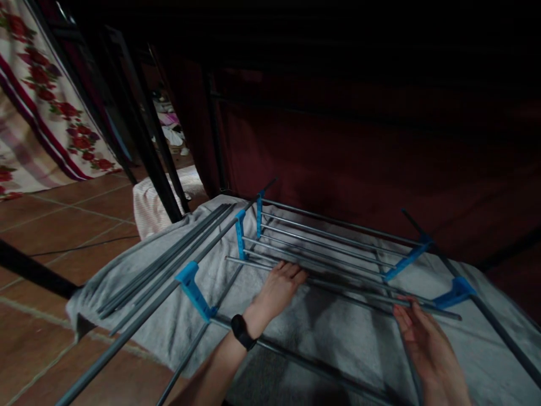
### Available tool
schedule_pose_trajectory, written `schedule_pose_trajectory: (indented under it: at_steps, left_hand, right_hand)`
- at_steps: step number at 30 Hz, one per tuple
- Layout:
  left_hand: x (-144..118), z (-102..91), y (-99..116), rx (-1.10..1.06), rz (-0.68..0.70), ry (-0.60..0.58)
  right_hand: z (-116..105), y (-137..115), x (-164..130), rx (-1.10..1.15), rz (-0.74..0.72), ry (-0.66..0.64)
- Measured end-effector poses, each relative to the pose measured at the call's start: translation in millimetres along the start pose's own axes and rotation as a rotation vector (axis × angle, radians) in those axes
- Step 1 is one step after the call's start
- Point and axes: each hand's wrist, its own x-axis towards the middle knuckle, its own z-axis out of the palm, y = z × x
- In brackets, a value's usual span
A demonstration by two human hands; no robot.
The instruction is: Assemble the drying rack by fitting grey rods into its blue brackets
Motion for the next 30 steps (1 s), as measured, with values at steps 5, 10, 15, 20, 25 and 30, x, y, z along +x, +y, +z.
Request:
schedule_pose_trajectory:
  at_steps: [5,10,15,20,25,30]
  left_hand:
    - [-4,1.6,6,0.037,0.057,-0.025]
    - [-4,5.9,11,0.067,0.095,-0.005]
    - [-7,14.1,13,0.091,0.121,-0.026]
    - [-20,30.9,13,0.109,0.146,-0.093]
    - [-31,46.8,12,0.11,0.131,-0.181]
    - [-36,57.5,11,0.093,0.107,-0.257]
  right_hand:
    - [-23,20,-8,-0.028,0.045,0.044]
    - [-36,32,-11,-0.084,0.06,0.026]
    - [-45,45,-9,-0.132,0.05,0.044]
    - [-62,70,-3,-0.115,0.147,0.079]
    - [-76,94,-1,-0.21,0.183,0.059]
    - [-79,107,-4,-0.197,0.246,0.071]
